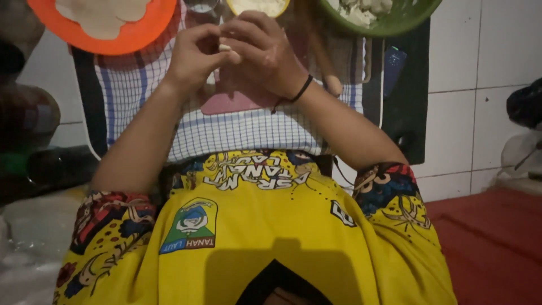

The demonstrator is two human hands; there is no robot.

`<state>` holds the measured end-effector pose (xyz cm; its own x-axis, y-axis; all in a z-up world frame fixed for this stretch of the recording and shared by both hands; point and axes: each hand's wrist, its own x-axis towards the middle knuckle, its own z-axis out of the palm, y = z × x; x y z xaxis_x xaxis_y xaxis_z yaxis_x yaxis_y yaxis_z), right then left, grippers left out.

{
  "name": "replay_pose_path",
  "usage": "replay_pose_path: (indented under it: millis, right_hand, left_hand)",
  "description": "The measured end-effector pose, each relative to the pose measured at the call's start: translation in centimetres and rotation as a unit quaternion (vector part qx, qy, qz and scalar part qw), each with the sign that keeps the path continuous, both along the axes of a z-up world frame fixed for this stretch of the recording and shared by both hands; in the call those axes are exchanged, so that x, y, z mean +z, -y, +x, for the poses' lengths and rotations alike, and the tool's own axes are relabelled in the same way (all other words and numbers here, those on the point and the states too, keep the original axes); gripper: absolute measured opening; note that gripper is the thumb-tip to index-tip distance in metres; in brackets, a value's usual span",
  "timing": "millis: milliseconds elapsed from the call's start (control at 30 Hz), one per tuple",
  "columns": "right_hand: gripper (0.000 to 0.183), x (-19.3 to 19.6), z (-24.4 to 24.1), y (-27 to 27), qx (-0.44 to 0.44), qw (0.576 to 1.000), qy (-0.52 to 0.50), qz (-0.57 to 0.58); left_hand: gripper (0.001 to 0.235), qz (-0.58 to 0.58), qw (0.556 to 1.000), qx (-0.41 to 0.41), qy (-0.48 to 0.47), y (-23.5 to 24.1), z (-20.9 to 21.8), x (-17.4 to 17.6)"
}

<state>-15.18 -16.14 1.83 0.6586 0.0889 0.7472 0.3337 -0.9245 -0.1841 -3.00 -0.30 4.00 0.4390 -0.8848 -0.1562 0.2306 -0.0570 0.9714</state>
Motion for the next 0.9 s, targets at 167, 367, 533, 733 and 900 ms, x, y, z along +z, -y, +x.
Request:
replay_pose_path:
  millis: [167, 367, 533, 733, 900]
  right_hand:
    - [0.033, 0.6, -0.3, -0.6, 0.009, 0.995, -0.022, 0.092]
    - [0.058, -2.8, -0.2, 0.0, 0.037, 0.979, -0.054, 0.192]
    - [0.028, -0.9, -0.4, 0.1, 0.044, 0.978, -0.053, 0.199]
    - [0.028, 0.0, 0.3, -0.4, 0.003, 0.961, -0.113, 0.252]
    - [0.026, -1.2, 0.3, -0.7, 0.003, 0.962, -0.130, 0.241]
  left_hand:
    - [0.038, -0.066, 0.997, 0.022, 0.038, 0.7, 1.8, -4.5]
    - [0.039, -0.061, 0.998, 0.017, -0.026, 0.8, 1.8, -2.7]
    - [0.058, -0.046, 0.992, 0.055, -0.103, 1.3, 1.7, -5.7]
    - [0.024, -0.207, 0.940, 0.112, 0.246, 1.5, 1.3, -5.4]
    - [0.031, -0.235, 0.913, 0.094, 0.320, 1.3, 1.6, -4.8]
